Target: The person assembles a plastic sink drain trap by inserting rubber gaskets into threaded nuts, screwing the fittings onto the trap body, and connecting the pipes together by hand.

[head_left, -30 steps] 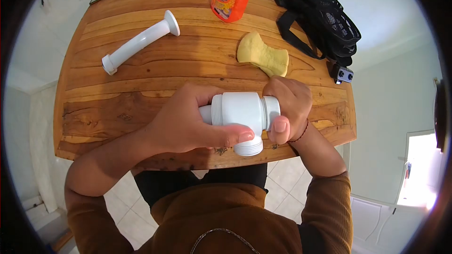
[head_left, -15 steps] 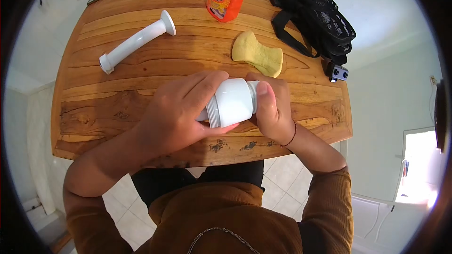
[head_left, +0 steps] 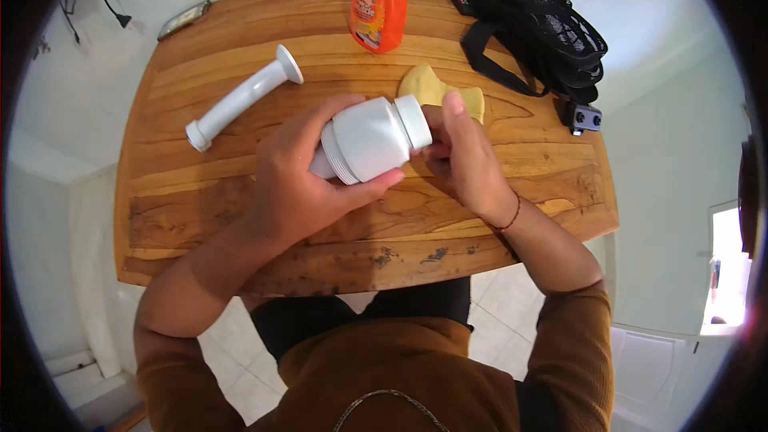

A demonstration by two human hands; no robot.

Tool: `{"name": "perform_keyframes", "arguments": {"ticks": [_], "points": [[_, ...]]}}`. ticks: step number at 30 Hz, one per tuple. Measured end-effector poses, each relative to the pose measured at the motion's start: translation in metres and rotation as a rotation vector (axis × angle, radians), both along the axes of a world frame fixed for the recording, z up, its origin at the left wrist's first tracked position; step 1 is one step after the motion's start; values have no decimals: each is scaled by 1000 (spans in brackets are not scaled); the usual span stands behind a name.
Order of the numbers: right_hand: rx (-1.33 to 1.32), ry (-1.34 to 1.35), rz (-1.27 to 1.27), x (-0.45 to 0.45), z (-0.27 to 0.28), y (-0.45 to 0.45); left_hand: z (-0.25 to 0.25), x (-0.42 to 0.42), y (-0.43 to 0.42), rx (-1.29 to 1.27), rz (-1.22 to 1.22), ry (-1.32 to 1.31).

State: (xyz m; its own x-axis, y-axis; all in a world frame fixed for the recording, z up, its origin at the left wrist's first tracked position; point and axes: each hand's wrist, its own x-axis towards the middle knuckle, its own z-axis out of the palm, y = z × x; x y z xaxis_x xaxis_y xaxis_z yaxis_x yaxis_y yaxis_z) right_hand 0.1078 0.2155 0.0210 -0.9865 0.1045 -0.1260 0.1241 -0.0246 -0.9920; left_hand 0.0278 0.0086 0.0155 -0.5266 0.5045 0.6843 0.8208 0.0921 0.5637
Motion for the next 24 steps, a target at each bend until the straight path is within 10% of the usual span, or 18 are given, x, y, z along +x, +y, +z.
{"name": "perform_keyframes", "arguments": {"ticks": [4, 6, 9, 15, 22, 24], "points": [[68, 85, 16, 0, -5, 7, -1, 6, -3, 57, -62, -168], [56, 120, -4, 0, 2, 5, 5, 11, -5, 109, -159, -830], [-1, 183, -6, -2, -1, 12, -2, 4, -9, 140, -289, -1152], [1226, 654, -205, -13, 1, 35, -2, 1, -6, 293, -314, -1418], [1449, 372, -83, -17, -12, 45, -8, -8, -3, 329, -293, -1356], [1444, 319, -77, -18, -12, 47, -16, -13, -2, 40, -121, -682]]}}
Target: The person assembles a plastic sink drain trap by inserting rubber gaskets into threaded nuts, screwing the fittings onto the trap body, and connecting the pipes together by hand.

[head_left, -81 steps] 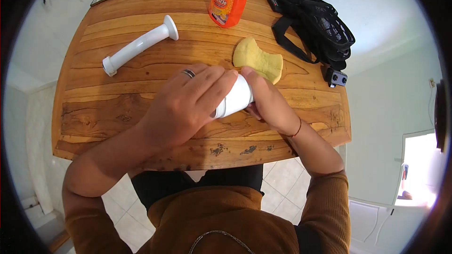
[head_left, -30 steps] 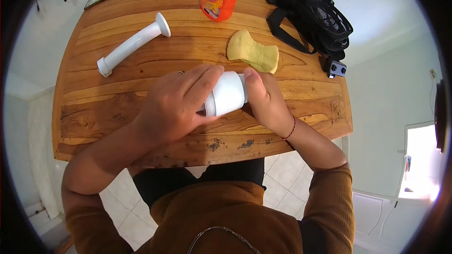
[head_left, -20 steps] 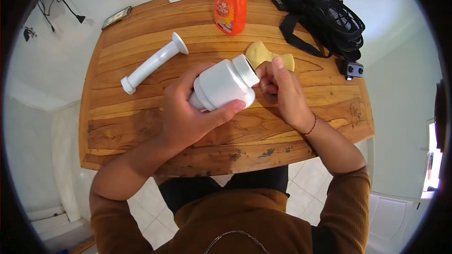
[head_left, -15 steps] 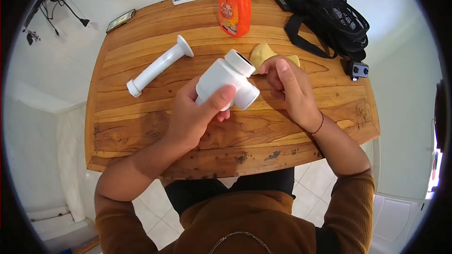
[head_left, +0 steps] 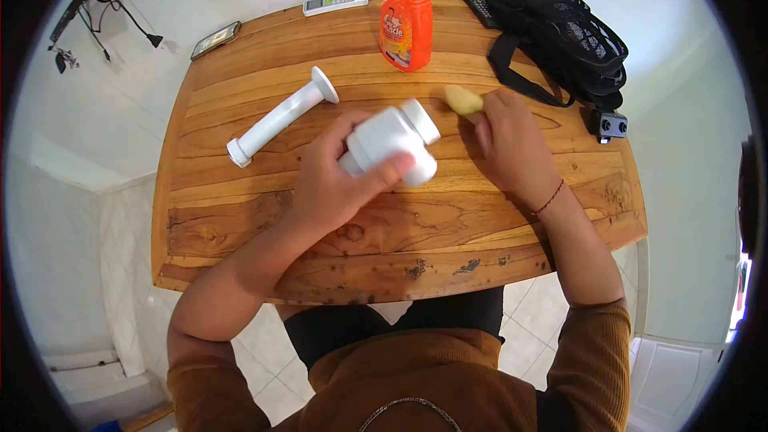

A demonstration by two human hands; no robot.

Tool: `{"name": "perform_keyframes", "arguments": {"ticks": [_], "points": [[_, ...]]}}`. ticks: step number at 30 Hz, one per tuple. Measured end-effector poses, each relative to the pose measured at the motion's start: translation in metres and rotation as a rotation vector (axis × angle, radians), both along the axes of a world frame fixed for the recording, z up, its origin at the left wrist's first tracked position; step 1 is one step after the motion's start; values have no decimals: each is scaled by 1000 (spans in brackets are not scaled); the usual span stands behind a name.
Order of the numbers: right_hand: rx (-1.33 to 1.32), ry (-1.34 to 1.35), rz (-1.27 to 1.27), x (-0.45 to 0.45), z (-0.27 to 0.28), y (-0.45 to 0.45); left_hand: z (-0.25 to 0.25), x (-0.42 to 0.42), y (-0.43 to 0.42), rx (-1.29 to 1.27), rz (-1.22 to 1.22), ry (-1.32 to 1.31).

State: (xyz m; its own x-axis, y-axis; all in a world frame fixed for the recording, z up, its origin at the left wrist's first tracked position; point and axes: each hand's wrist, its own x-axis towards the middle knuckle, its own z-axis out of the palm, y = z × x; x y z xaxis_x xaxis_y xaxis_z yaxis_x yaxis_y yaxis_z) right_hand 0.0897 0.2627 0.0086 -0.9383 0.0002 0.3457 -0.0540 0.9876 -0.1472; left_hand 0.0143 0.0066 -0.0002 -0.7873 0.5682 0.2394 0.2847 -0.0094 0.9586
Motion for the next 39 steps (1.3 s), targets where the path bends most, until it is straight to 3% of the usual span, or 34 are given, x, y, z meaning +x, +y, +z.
{"name": "perform_keyframes", "arguments": {"ticks": [1, 3, 5, 7, 10, 12, 15, 19, 21, 22, 23, 25, 26, 28, 29, 31, 33, 35, 38, 39], "points": [[-137, 74, -8, -3, -5, 5, 2, -3, -1, -1, -4, 0], [-275, 150, -21, -2, -1, 4, 8, -8, -2, -341, 15, 752], [-643, 305, 97, -1, 19, -10, 7, -9, 2, -318, 46, 693], [-679, 382, 193, 1, 19, -23, 20, -7, 12, -49, 267, 914], [-688, 405, 378, 14, 19, -41, 30, 4, 22, 98, 59, 883], [-627, 324, 525, 23, 21, -51, 28, 8, 13, 23, 31, 906], [-656, 269, 572, 23, 16, -43, 27, 7, 9, -17, 29, 998], [-662, 213, 533, 24, 21, -36, 42, 10, 4, -80, -124, 804], [-1103, 182, 290, 26, 21, -40, 40, 4, -1, -73, -169, 697], [-1389, 328, 282, 18, 21, -40, 32, -4, -5, 9, -136, 728], [-1387, 327, 280, 11, 20, -31, 25, -12, -9, 91, -102, 760], [-1308, 605, 171, 2, 19, -5, 18, -19, -10, 16, 6, 804], [-1306, 605, 169, -1, 17, 3, 14, -21, -7, -49, 31, 773], [-822, 476, -67, -6, 10, 14, 8, -21, -3, -110, 54, 736], [-814, 474, -68, -9, 6, 16, 4, -18, 0, -180, 11, 633], [-159, 424, 118, -13, 1, 16, 1, -17, 6, -238, -28, 511], [-252, 238, 176, -11, 0, 8, -4, -18, 13, -350, 29, 768], [-413, 262, 287, -9, -1, -2, -6, -13, 13, -198, 75, 568], [-440, 234, 377, -7, 11, -5, -7, -17, -2, -38, -3, 313], [-513, 221, 439, -4, 12, -6, -1, -17, -7, 55, -111, -75]]}}
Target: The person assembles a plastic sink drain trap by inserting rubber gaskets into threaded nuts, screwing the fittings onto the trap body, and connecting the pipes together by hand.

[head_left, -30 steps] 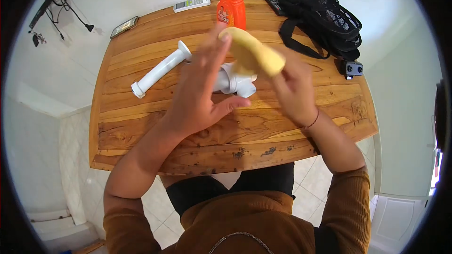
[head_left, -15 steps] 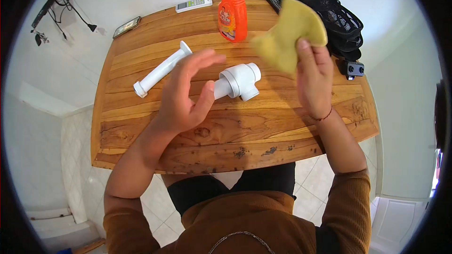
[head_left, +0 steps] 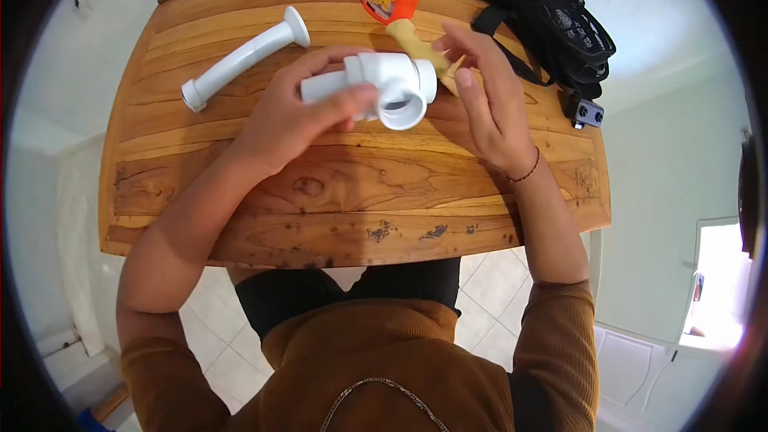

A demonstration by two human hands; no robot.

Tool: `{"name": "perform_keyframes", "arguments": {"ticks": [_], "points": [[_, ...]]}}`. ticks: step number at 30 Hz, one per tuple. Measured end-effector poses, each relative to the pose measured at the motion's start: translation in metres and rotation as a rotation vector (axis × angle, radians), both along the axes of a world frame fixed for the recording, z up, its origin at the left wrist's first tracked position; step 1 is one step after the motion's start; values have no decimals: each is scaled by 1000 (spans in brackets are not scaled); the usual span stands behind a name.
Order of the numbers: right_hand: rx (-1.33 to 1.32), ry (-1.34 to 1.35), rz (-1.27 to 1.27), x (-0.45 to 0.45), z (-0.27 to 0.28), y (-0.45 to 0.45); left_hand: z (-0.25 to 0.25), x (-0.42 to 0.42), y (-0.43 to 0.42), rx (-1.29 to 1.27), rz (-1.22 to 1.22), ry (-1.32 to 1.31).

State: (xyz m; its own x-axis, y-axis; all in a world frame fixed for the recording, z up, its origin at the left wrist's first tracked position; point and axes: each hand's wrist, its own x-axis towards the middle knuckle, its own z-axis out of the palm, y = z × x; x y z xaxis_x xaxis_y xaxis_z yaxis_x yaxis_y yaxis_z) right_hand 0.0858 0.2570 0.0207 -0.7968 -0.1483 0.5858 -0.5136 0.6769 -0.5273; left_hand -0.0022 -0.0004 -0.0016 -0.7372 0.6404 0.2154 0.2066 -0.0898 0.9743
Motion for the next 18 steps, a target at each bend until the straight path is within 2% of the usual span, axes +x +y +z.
{"name": "perform_keyframes", "arguments": {"ticks": [1, 2, 4, 5, 8, 9, 10, 12, 16, 18], "points": [[5, 1, -3, 1, 0, -1, 4, 0, -2, 74, -118, -380], [50, 48, 67, 2, -1, -2, 5, 0, -1, 79, -123, -374], [97, 98, 130, 6, -1, -10, 6, 2, -1, 300, -404, -612], [78, 71, 105, 10, -1, -15, 7, 4, -1, 301, -408, -608], [63, 45, 86, 14, -2, -16, 11, 9, -1, 270, -564, -931], [47, 50, 83, 17, 0, -18, 12, 10, -2, 246, -589, -961], [29, 52, 78, 19, 0, -19, 12, 14, -1, 238, -594, -965], [53, 63, 73, 19, 2, -18, 16, 21, 2, 212, -346, -858], [41, 63, 99, 20, -3, -17, 8, 19, -4, 173, -298, -696], [59, 125, 118, 16, -6, -18, 7, 15, -8, -91, -343, -378]]}}
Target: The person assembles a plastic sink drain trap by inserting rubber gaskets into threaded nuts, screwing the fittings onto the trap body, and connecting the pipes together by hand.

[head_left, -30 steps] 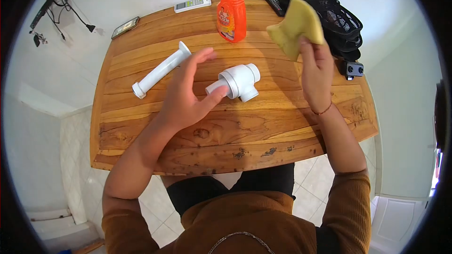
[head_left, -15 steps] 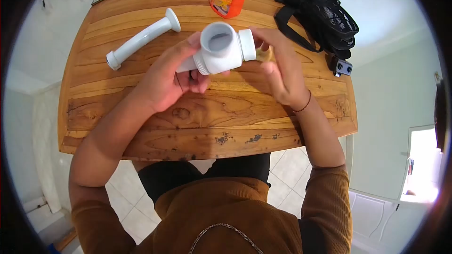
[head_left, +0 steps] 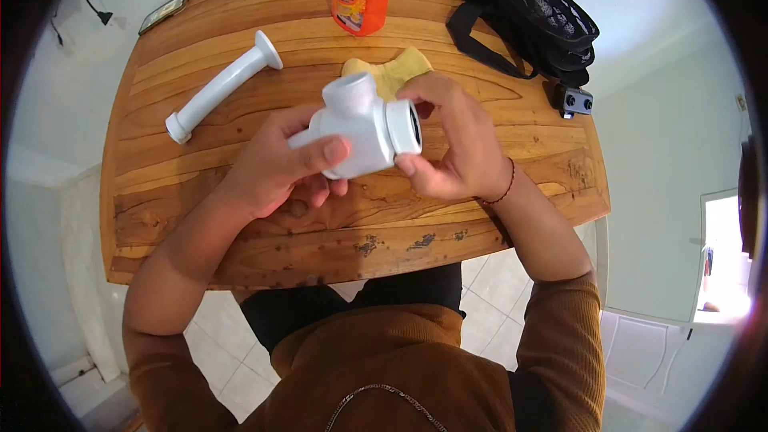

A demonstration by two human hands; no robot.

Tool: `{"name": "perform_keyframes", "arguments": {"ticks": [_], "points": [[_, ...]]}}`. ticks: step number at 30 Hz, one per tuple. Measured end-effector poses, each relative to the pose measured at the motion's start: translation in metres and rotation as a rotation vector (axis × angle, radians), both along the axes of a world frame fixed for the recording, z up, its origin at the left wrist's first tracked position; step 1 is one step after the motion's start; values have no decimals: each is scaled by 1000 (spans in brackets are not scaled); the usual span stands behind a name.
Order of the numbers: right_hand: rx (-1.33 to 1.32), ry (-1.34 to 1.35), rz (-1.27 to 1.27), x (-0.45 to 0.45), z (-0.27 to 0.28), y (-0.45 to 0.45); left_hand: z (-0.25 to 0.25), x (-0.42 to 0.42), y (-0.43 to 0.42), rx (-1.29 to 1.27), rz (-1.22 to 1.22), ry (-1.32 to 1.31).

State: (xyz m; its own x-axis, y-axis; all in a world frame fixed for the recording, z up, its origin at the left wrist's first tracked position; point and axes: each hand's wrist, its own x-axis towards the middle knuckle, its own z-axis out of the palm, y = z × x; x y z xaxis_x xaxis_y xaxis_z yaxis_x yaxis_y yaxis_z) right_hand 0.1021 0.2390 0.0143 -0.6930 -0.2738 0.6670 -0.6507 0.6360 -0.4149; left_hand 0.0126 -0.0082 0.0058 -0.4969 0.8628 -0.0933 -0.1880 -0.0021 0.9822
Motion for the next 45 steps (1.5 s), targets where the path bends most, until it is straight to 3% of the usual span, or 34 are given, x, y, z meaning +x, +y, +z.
{"name": "perform_keyframes", "arguments": {"ticks": [4, 15, 21, 24, 26, 27, 30, 37, 45], "points": [[170, 223, 24, -3, 7, 2, 0, 0, 1, 6, -121, -152], [85, 222, -34, 12, 7, -11, 3, 6, 6, 31, -371, -391], [46, 67, -40, 16, 7, -10, 3, 8, 3, 12, -392, -488], [-128, -4, 129, 11, 6, -12, 0, 3, 3, 63, -393, -506], [-458, -428, 228, 16, 13, -13, -8, -2, 1, 67, -399, -497], [-403, -594, 249, 20, 23, -7, -8, -3, 0, 73, -409, -491], [-613, -760, 273, 20, 22, -11, -2, -2, -3, 16, -320, -396], [-704, -796, 346, 17, 16, -17, -8, 4, -6, -30, -143, -269], [-693, -799, 433, 16, 14, -14, -5, 2, -8, -71, -140, -241]]}}
